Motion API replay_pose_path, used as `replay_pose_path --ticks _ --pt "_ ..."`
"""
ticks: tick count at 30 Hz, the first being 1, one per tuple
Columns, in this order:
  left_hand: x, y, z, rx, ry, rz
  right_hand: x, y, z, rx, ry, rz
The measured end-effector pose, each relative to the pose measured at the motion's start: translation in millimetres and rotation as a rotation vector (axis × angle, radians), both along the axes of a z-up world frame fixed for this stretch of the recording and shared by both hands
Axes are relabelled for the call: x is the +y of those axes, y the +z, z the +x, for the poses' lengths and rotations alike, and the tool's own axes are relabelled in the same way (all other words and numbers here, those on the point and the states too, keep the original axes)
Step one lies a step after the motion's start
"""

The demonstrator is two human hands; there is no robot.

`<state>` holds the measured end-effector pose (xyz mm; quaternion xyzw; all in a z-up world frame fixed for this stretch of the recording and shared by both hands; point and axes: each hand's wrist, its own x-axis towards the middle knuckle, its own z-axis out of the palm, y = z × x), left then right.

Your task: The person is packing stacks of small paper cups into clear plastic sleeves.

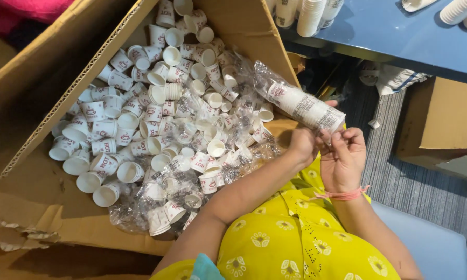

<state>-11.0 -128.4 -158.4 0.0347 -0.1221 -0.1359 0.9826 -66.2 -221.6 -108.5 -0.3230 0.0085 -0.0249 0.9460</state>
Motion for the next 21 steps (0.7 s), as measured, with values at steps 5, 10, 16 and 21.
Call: replay_pose_path --ticks 5,10,16,21 --pt "10 84 -10 0.248 0.162 0.218 8 12 -7 -0.199 -0.13 -0.226" --pt "22 78 -11 0.135 0.244 0.309 0 11 -17 -0.258 -0.081 -0.588" --pt "23 96 -8 0.066 0.225 0.371 0 57 1 -0.54 -0.188 -1.37" --pt "20 95 -1 0.041 0.215 0.69 3 41 16 -0.57 -0.037 -1.638"
